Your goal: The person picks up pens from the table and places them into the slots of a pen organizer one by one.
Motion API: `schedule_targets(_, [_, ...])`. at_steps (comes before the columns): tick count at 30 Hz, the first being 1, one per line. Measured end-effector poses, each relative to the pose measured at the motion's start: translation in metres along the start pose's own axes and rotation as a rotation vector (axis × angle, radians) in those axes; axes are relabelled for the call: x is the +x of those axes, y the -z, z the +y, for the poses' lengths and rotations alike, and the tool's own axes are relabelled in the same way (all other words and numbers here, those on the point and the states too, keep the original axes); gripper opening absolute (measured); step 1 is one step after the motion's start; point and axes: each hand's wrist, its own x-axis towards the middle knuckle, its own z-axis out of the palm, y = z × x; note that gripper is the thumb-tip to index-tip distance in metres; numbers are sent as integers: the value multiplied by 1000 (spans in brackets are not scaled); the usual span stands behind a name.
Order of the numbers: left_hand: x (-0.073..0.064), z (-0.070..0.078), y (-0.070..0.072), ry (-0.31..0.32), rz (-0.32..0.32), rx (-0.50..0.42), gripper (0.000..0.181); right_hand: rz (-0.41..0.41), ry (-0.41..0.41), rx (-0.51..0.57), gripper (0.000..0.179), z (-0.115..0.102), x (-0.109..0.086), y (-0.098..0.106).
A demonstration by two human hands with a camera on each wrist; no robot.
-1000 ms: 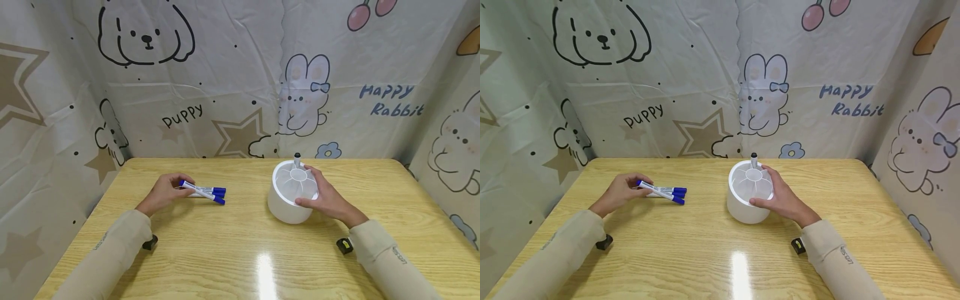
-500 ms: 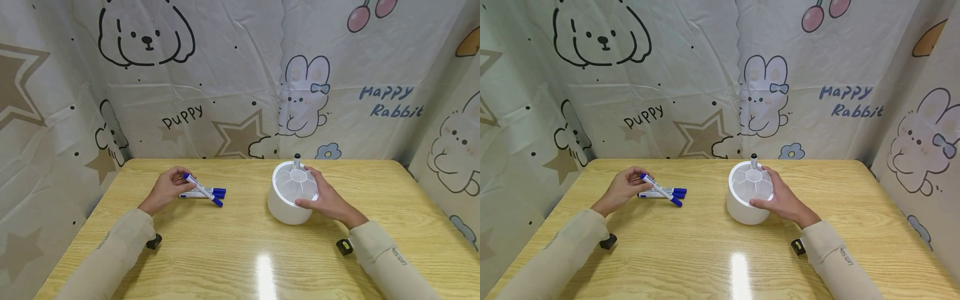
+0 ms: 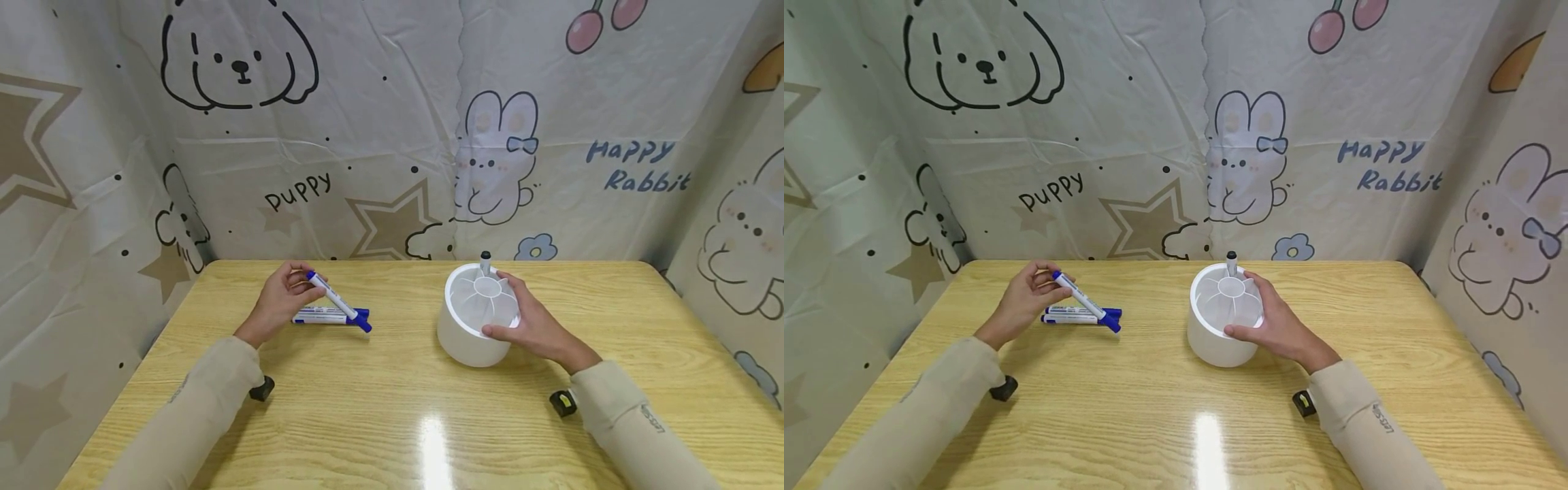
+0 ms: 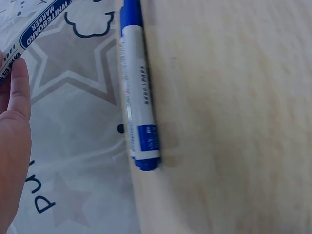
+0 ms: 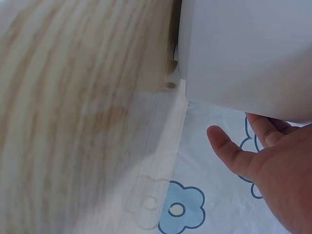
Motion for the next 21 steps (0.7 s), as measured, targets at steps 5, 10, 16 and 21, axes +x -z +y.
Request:
schedule_targets(5, [4,10,-1,-18,16,-17,35,5,-1,-5,101,0,0,0])
schedule_targets(10, [7,17,-5,-39,27,-27,35,8,-2,-9,100,0,0,-1])
schedule_targets(16, [11,21,-9,-75,22,-76,34,-1,-17,-16,100,-2,-2,0])
schedule_targets(21, [16,26,-11,-104,33,-85,33,3,-16,-13,100,-2,0,-1])
